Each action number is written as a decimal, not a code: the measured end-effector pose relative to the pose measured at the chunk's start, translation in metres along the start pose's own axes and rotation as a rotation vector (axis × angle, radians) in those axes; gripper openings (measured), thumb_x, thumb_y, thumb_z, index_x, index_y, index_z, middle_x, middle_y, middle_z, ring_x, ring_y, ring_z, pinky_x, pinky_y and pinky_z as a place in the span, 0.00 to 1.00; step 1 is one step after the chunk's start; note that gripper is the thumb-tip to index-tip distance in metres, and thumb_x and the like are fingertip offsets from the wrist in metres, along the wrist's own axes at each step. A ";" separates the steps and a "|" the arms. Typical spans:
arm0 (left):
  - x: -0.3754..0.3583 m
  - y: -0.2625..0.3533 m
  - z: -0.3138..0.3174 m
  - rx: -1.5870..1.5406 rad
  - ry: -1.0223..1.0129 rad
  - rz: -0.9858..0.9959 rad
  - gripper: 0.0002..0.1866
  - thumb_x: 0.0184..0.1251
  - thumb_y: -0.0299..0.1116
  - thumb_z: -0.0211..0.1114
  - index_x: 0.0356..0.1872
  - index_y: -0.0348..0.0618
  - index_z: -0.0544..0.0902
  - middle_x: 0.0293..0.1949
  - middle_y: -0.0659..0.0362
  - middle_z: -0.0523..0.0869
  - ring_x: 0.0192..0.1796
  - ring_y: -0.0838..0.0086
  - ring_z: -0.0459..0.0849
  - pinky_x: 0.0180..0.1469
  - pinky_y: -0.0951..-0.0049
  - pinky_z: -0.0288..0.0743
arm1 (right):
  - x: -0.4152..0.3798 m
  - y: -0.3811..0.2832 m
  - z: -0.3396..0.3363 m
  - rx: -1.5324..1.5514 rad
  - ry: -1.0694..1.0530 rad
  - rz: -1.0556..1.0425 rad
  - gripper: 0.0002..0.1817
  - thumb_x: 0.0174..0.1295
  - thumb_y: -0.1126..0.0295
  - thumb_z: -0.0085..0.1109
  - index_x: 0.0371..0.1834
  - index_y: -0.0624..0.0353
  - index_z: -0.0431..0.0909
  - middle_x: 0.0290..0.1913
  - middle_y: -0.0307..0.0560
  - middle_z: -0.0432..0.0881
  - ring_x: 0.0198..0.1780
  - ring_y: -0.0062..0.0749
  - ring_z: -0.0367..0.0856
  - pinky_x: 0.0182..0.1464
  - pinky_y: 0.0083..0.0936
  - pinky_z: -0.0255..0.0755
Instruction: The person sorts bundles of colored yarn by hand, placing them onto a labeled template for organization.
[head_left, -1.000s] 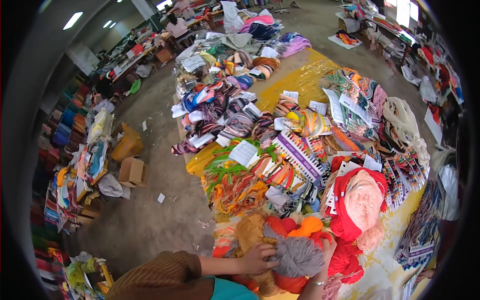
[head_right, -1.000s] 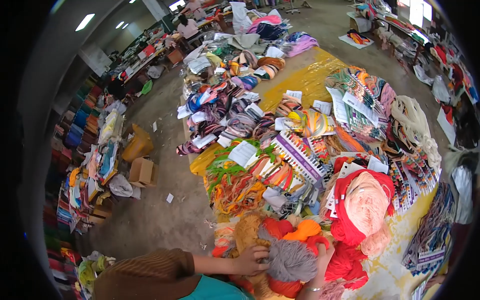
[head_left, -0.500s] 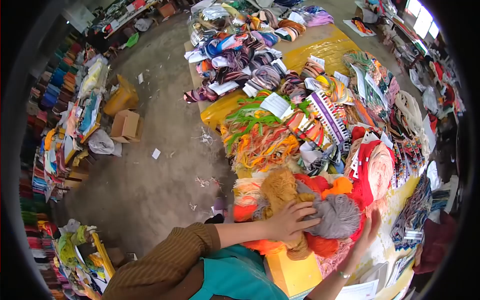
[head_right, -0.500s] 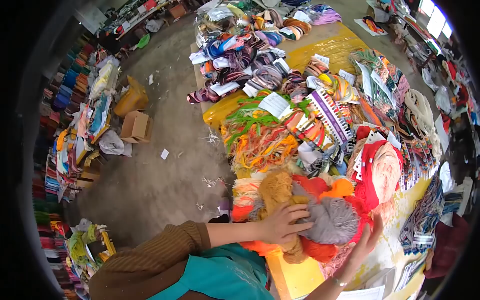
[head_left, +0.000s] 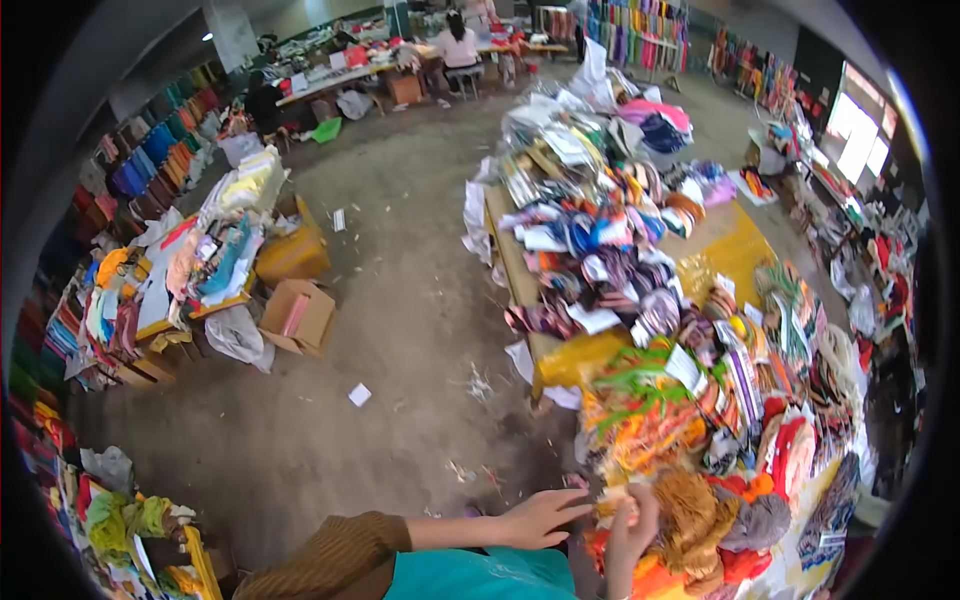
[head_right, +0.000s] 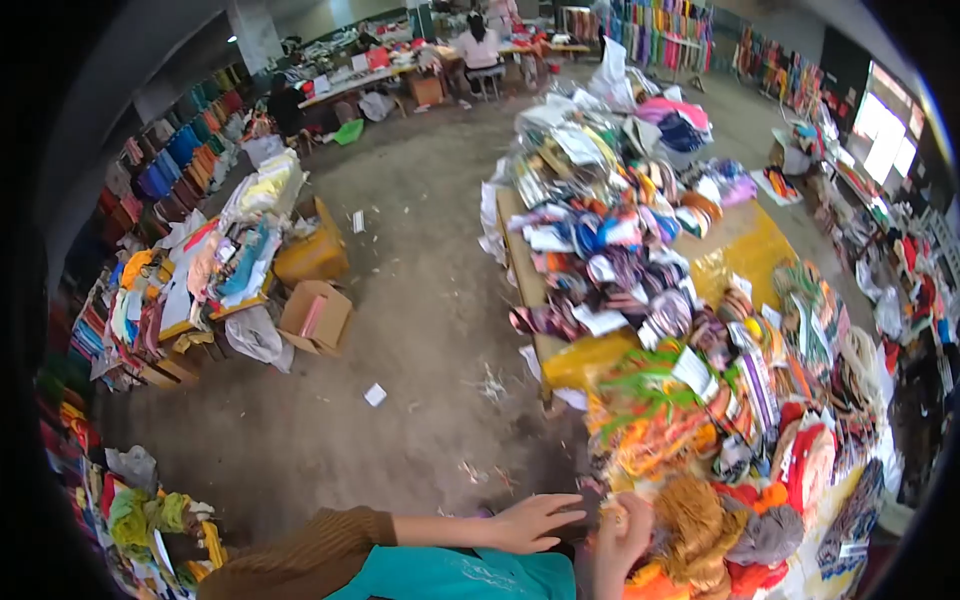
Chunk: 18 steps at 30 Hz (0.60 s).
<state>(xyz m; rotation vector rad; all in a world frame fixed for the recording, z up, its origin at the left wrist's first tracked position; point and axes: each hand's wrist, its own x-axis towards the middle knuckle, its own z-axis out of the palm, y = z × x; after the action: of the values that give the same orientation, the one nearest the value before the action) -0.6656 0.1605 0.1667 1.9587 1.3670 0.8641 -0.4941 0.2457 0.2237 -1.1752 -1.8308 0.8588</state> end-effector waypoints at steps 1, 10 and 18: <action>-0.012 -0.008 -0.027 0.024 0.030 -0.053 0.35 0.61 0.37 0.63 0.71 0.46 0.64 0.71 0.45 0.61 0.70 0.49 0.64 0.70 0.53 0.61 | 0.005 -0.022 0.027 0.108 -0.060 0.036 0.11 0.57 0.81 0.56 0.44 0.65 0.77 0.46 0.52 0.79 0.50 0.43 0.77 0.57 0.33 0.69; -0.055 -0.169 -0.193 -0.026 0.401 -0.259 0.27 0.61 0.33 0.62 0.63 0.42 0.73 0.69 0.48 0.65 0.69 0.54 0.68 0.67 0.58 0.67 | 0.041 0.043 0.227 -0.134 -0.414 0.250 0.13 0.56 0.65 0.61 0.39 0.62 0.84 0.31 0.53 0.85 0.35 0.47 0.85 0.42 0.37 0.77; -0.414 -0.391 -0.247 -0.139 0.953 -1.502 0.15 0.62 0.38 0.62 0.45 0.40 0.84 0.43 0.45 0.86 0.44 0.53 0.85 0.41 0.54 0.77 | 0.131 0.145 0.415 -0.356 -0.930 0.342 0.20 0.54 0.53 0.57 0.32 0.60 0.85 0.29 0.54 0.86 0.34 0.47 0.86 0.41 0.38 0.78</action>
<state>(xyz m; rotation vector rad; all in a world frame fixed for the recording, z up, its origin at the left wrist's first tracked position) -1.1873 -0.0915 -0.0553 -0.0762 2.5002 0.9559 -0.8344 0.3653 -0.0599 -1.4742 -2.6429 1.4905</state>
